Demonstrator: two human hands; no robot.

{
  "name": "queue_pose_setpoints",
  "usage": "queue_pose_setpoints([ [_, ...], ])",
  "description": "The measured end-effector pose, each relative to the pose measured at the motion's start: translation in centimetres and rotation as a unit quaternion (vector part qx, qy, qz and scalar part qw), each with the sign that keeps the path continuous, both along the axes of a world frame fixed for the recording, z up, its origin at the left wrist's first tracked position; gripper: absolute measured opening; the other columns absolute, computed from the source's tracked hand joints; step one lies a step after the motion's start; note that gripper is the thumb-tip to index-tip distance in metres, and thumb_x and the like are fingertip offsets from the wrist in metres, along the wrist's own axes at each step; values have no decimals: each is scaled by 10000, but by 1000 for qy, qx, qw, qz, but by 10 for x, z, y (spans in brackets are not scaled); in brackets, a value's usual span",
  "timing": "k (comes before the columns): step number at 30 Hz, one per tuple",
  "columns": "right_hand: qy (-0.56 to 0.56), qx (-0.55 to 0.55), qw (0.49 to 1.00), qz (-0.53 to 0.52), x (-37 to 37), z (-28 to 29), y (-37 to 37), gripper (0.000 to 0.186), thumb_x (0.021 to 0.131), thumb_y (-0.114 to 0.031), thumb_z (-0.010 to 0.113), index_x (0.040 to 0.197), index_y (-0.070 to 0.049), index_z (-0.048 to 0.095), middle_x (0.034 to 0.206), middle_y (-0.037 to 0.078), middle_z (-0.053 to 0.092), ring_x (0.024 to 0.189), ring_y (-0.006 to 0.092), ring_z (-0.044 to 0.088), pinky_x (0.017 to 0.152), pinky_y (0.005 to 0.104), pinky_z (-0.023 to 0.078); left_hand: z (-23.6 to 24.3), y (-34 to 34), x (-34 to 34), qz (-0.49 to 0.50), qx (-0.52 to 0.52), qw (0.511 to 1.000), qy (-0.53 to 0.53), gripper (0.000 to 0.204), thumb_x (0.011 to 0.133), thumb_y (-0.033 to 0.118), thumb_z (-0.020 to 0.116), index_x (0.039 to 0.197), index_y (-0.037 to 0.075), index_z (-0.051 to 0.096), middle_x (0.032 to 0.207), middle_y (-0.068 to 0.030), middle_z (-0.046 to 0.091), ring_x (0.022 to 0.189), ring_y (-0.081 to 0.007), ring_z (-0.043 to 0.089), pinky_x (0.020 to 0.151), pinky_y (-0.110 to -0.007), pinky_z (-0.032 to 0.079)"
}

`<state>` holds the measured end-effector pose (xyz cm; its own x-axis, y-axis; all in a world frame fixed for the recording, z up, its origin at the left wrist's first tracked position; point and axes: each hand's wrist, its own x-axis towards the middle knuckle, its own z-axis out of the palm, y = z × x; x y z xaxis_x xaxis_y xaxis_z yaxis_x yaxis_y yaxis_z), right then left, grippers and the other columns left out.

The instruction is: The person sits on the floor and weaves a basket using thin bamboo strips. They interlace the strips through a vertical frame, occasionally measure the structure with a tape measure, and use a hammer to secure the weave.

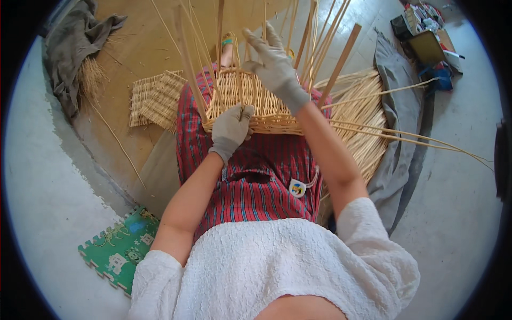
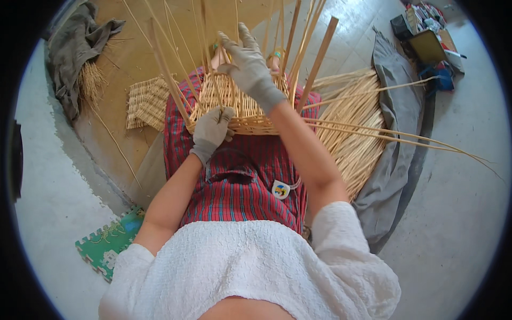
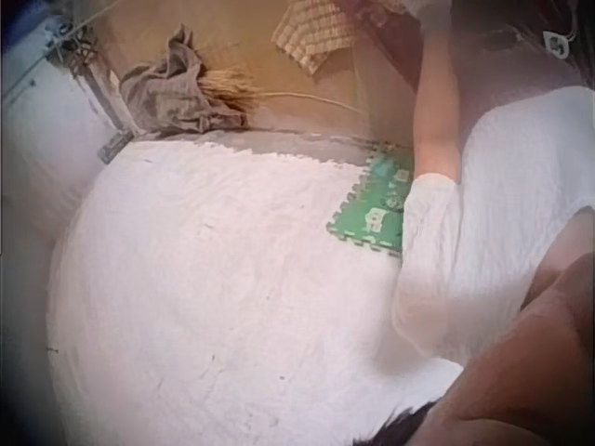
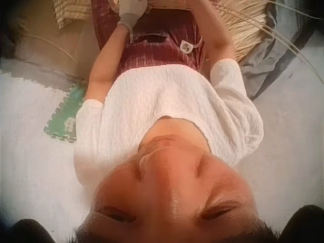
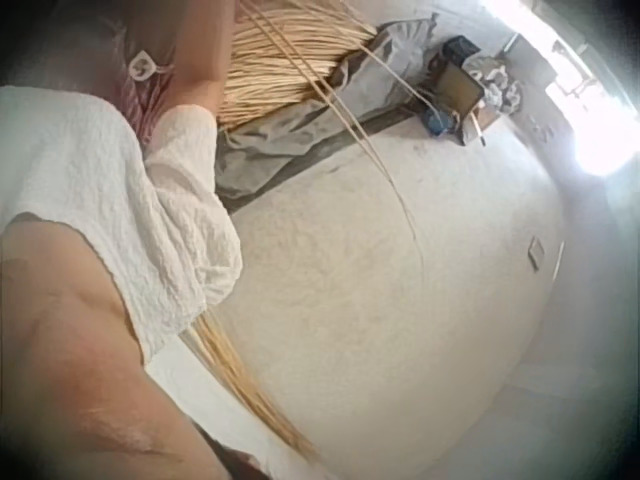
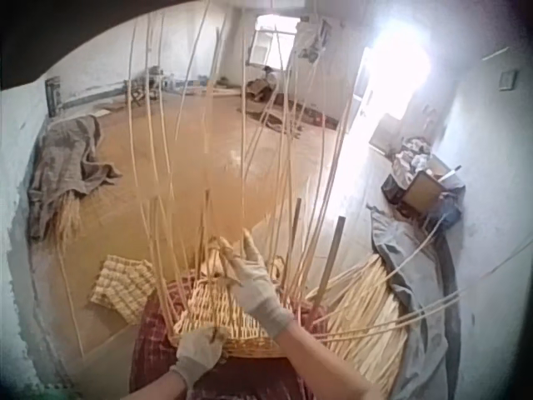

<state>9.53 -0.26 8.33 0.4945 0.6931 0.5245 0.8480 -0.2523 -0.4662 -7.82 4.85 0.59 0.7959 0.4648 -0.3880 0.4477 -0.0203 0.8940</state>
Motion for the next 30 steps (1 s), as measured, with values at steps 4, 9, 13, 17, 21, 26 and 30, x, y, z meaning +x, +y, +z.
queue_pose_setpoints([
  [4, 276, 217, 936, -30, -37, -6, 45, 699, 938, -62, 671, 1587, -168, 434, 1522, 179, 510, 1194, 269, 644, 1017, 370, 521, 5, 13, 7, -23, -4, 999, 47, 373, 1078, 387, 554, 1026, 37, 671, 658, -68, 671, 558, -169, 708, 560, -331, 573],
  [9, 317, 394, 862, -37, -73, -56, -68, 293, 1088, -232, 521, 1310, -42, 535, 1102, 89, 569, 867, 158, 611, 793, 348, 546, 9, 15, 5, -5, -57, 998, 34, 212, 1018, 235, 677, 972, 28, 675, 742, -43, 690, 581, -115, 663, 524, -286, 569],
  [13, 401, 403, 819, -73, -77, -81, -122, 317, 1143, -319, 420, 1088, -37, 556, 684, 14, 453, 624, 121, 483, 644, 334, 502, 0, 17, 8, -28, -118, 992, -33, 302, 963, 262, 754, 1120, 33, 634, 786, -69, 708, 630, -140, 678, 575, -317, 573],
  [17, 460, 351, 796, -180, -100, -51, -115, 315, 1133, -346, 448, 1082, -55, 557, 698, 24, 500, 608, 124, 489, 614, 316, 482, 19, 15, 21, -27, 196, 979, 39, 518, 882, 409, 834, 1158, 36, 604, 799, -90, 719, 708, -174, 696, 701, -361, 535],
  [21, 425, 316, 847, -54, -141, -59, -115, 291, 1121, -338, 478, 1089, -72, 592, 801, 41, 617, 692, 152, 594, 701, 298, 517, 16, 14, 24, -35, 85, 995, 24, 407, 944, 315, 785, 1200, 47, 617, 868, -72, 726, 655, -149, 651, 673, -328, 534],
  [26, 477, 358, 787, -160, -63, -47, -176, 189, 1091, -184, 562, 1207, -69, 467, 1013, 121, 731, 958, 228, 735, 906, 362, 594, 34, -3, 15, 83, 234, 946, -208, 379, 1027, 134, 630, 1373, 21, 525, 1120, -144, 704, 744, -181, 713, 671, -351, 578],
  [30, 472, 364, 785, -169, -61, -46, -185, 190, 1065, -114, 596, 1199, -71, 467, 1050, 136, 727, 934, 214, 743, 774, 336, 613, 21, -27, 52, -129, 26, 991, -8, 324, 1061, 123, 570, 1361, 15, 515, 1031, -148, 710, 725, -218, 745, 552, -318, 590],
])
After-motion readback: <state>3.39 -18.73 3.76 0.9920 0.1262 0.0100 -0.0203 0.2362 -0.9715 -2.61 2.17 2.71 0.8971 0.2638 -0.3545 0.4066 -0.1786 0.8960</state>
